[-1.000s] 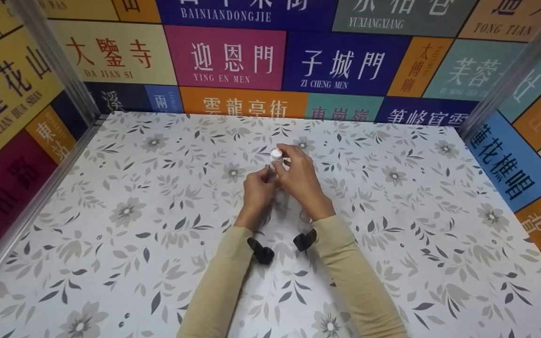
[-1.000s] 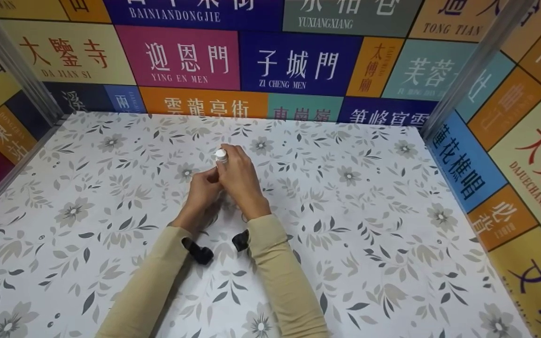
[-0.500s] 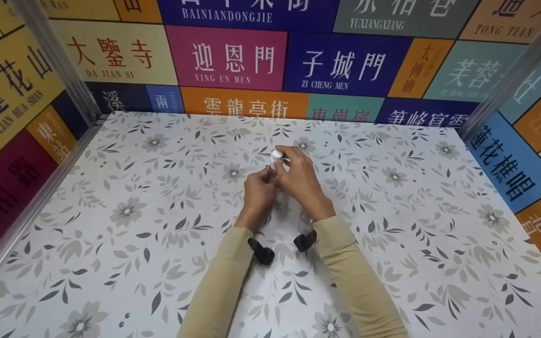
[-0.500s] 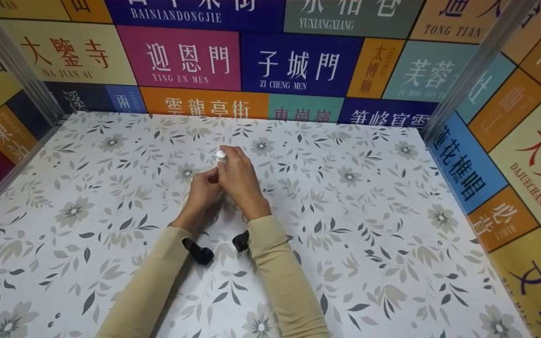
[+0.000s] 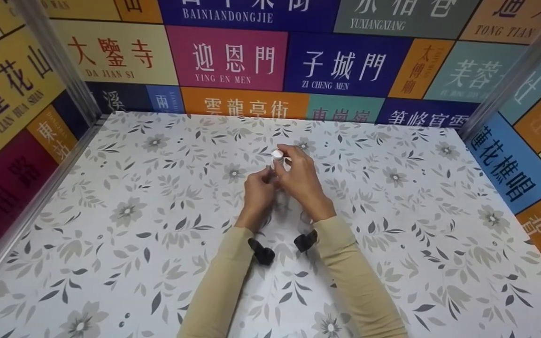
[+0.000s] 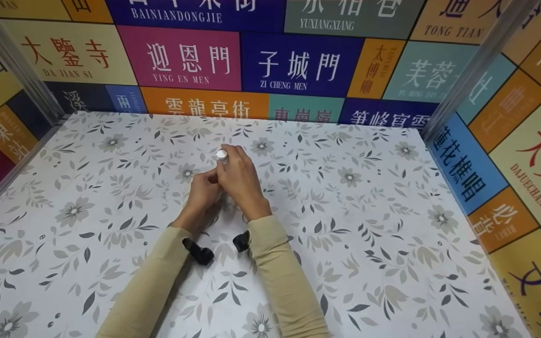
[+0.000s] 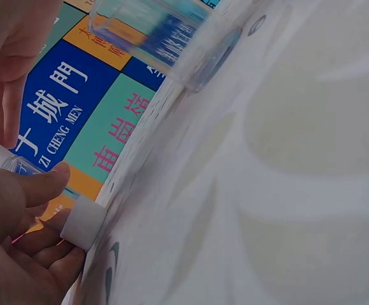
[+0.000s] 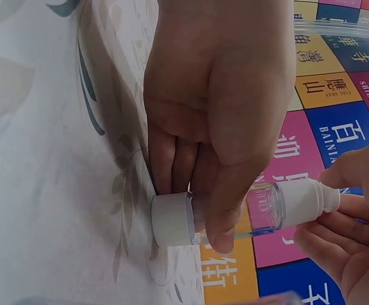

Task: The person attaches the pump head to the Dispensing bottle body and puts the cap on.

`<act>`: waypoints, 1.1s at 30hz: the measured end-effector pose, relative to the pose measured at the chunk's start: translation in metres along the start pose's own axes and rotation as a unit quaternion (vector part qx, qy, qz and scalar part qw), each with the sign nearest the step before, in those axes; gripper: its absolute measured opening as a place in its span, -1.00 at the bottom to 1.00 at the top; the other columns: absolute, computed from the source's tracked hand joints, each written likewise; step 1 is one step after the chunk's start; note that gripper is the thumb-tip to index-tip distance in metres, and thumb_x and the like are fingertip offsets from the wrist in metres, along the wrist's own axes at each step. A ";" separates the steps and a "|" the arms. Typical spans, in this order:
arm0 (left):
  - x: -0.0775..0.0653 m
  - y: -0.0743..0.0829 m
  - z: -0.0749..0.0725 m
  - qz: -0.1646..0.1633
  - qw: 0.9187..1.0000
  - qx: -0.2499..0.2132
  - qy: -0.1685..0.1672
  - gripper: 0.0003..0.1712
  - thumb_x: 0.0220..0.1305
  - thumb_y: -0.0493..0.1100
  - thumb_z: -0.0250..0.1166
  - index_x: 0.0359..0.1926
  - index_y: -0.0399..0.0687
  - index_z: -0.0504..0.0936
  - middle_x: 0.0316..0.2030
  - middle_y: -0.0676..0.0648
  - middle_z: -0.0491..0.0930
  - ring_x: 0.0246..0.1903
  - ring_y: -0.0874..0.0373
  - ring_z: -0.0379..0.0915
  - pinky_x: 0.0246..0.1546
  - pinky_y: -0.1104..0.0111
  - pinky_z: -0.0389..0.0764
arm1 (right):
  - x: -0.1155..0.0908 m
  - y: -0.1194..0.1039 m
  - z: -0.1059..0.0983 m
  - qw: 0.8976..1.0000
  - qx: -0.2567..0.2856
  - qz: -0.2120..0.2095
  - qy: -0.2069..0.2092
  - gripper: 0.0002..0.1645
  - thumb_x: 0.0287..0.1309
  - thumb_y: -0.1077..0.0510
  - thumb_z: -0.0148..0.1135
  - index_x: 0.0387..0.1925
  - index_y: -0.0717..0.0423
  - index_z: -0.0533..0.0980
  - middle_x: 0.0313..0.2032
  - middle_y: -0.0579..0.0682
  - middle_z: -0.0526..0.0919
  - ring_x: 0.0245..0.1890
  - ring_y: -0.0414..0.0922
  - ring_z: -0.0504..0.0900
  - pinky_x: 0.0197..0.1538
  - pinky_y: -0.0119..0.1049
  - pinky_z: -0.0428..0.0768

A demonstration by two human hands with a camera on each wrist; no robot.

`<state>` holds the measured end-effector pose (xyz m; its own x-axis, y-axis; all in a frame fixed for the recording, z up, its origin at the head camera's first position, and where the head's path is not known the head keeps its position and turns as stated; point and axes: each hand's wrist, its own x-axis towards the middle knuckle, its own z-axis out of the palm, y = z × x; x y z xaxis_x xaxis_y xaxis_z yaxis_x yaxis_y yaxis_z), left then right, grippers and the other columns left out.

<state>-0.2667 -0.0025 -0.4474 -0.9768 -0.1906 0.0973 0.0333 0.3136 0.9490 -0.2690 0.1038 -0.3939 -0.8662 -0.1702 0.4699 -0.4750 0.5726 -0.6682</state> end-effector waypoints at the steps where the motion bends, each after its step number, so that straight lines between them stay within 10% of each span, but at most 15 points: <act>1: 0.000 0.000 0.000 -0.001 1.000 0.000 0.000 -0.74 0.23 -0.38 0.26 -0.08 -0.18 0.77 -0.20 -0.15 0.77 -0.25 0.13 0.56 -0.12 0.27 0.58 | 0.000 0.000 0.000 1.000 0.001 0.001 0.001 -0.61 0.28 0.29 0.21 0.12 0.32 0.53 0.02 0.22 0.63 0.08 0.07 0.65 0.14 -0.21 0.63; 18: 0.001 0.001 0.000 -0.036 0.999 -0.010 -0.021 -0.58 0.16 -0.40 0.31 0.07 -0.12 0.70 -0.08 -0.12 0.75 -0.18 0.15 0.58 -0.13 0.35 0.57 | 0.000 -0.002 -0.001 1.000 -0.017 0.020 -0.009 -0.58 0.30 0.25 0.22 0.16 0.29 0.51 0.03 0.19 0.62 0.09 0.04 0.64 0.14 -0.20 0.63; 33: 0.001 0.001 0.000 -0.016 1.000 -0.012 -0.008 -0.79 0.18 -0.38 0.27 -0.20 -0.14 0.77 -0.35 -0.03 0.70 -0.34 0.15 0.45 -0.25 0.38 0.48 | 0.000 -0.001 0.000 1.000 -0.029 0.010 -0.006 -0.59 0.28 0.27 0.25 0.13 0.32 0.52 -0.02 0.21 0.63 0.03 0.06 0.65 0.11 -0.18 0.65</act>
<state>-0.2678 -0.0022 -0.4467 -0.9807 -0.1854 0.0614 0.0062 0.2848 0.9586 -0.2682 0.1035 -0.3933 -0.8772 -0.1680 0.4497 -0.4485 0.6210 -0.6428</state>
